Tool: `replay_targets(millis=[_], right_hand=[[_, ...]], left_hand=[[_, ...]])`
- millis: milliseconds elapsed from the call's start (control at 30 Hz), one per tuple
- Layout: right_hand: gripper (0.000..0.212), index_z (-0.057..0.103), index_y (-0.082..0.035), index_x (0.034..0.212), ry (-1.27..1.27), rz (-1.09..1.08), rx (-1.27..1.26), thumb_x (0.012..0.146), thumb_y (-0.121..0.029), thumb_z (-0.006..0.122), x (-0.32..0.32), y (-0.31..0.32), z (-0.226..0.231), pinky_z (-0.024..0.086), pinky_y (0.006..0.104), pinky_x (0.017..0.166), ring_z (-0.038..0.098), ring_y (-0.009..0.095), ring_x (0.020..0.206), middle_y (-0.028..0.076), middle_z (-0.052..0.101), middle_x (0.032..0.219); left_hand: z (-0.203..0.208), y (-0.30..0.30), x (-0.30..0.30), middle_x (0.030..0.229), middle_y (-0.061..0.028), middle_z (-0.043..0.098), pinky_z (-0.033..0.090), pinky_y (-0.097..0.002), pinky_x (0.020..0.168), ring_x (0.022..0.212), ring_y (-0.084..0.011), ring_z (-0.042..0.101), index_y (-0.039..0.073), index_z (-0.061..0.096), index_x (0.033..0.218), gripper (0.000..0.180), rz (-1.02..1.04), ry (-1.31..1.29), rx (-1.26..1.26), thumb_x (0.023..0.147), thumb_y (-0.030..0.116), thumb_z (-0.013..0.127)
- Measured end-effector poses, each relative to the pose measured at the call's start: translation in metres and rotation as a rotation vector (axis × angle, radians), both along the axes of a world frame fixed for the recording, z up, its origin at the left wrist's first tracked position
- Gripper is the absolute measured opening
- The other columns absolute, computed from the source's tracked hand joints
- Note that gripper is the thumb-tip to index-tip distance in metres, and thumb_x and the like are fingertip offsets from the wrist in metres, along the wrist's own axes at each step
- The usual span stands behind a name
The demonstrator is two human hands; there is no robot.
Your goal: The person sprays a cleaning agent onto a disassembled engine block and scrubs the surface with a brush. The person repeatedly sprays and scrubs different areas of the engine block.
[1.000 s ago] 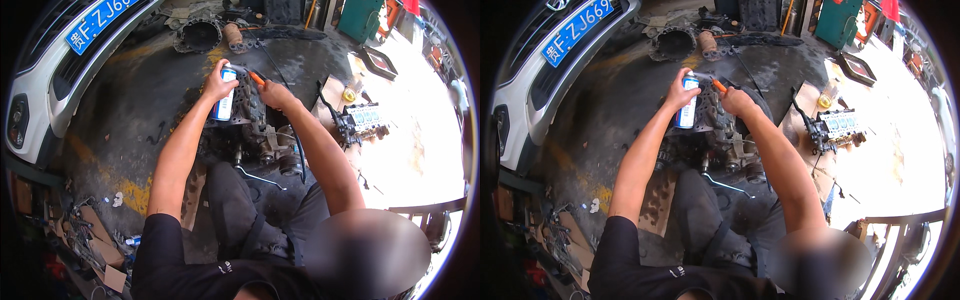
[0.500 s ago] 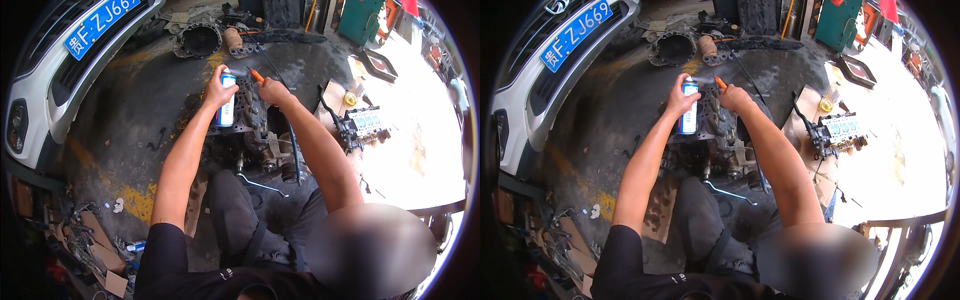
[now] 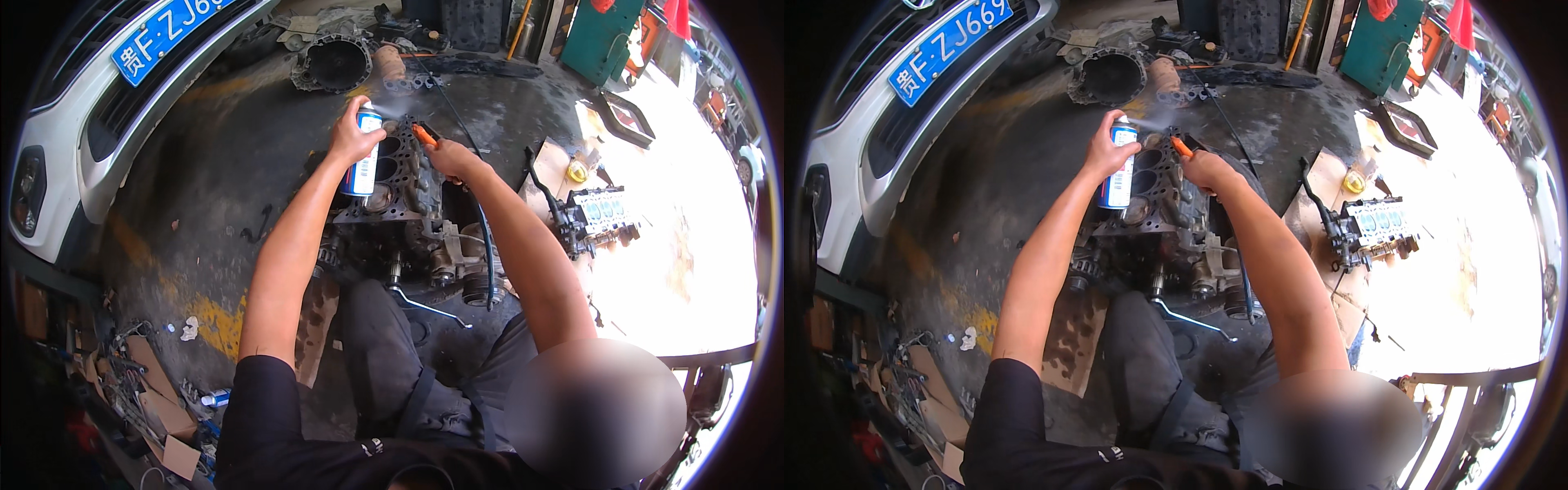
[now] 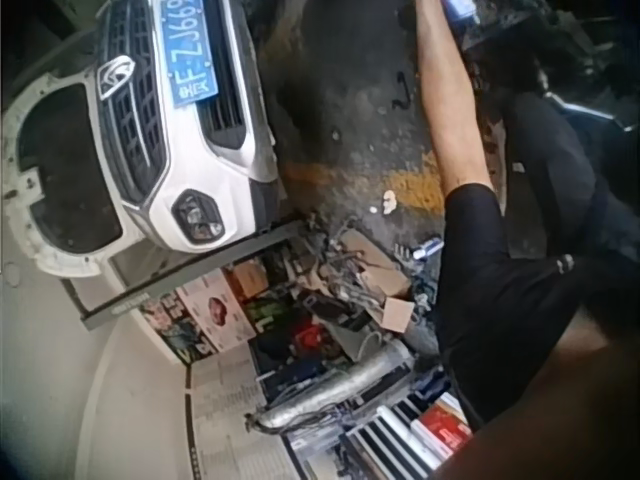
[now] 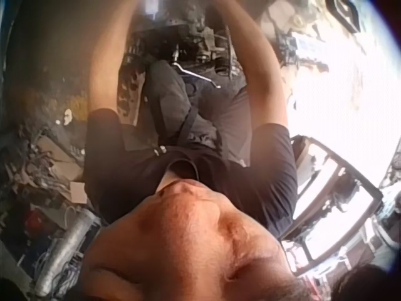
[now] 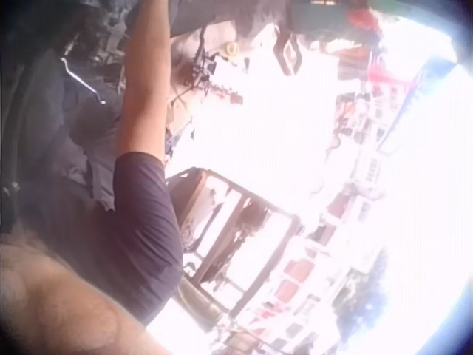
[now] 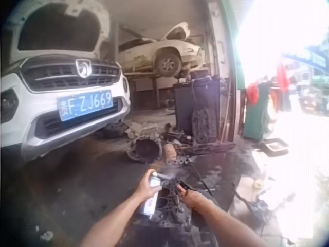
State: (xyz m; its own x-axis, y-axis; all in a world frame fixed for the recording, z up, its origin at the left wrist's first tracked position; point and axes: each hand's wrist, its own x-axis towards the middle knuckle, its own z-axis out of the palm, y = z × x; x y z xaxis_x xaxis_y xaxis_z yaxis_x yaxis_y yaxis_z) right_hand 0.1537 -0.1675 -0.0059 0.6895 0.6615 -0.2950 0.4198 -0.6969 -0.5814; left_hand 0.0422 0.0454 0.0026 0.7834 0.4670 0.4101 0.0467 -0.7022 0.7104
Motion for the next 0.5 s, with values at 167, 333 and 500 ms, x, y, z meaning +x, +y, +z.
replay_targets(millis=[167,333,500], right_hand=[[0.059,0.067,0.008,0.102,-0.047,-0.017,0.059,0.106,-0.046,0.042,-0.005,0.004,0.001,0.052,0.0465,0.057,0.067,0.033,0.056,0.018,0.067,0.069],[0.054,0.06,0.006,0.113,0.061,0.095,-0.004,0.107,-0.044,0.041,-0.015,0.018,0.019,0.049,0.0426,0.051,0.063,0.027,0.049,0.014,0.063,0.066],[0.055,0.06,0.006,0.112,-0.095,0.043,-0.007,0.106,-0.045,0.042,-0.023,0.029,0.014,0.048,0.0445,0.051,0.062,0.03,0.05,0.016,0.064,0.068]], left_hand=[[-0.005,0.02,-0.024,0.105,-0.0182,0.072,0.055,-0.045,0.085,0.095,-0.0378,0.071,0.018,0.053,0.132,0.071,0.022,0.04,0.038,0.067,0.028,0.081],[-0.011,0.035,-0.043,0.105,-0.0171,0.073,0.055,-0.0455,0.085,0.096,-0.0386,0.071,0.018,0.052,0.132,0.072,0.085,0.091,0.026,0.067,0.029,0.08],[-0.004,0.023,-0.056,0.107,-0.0158,0.073,0.055,-0.0444,0.085,0.097,-0.0367,0.072,0.019,0.052,0.133,0.072,0.08,0.093,0.026,0.067,0.03,0.08]])
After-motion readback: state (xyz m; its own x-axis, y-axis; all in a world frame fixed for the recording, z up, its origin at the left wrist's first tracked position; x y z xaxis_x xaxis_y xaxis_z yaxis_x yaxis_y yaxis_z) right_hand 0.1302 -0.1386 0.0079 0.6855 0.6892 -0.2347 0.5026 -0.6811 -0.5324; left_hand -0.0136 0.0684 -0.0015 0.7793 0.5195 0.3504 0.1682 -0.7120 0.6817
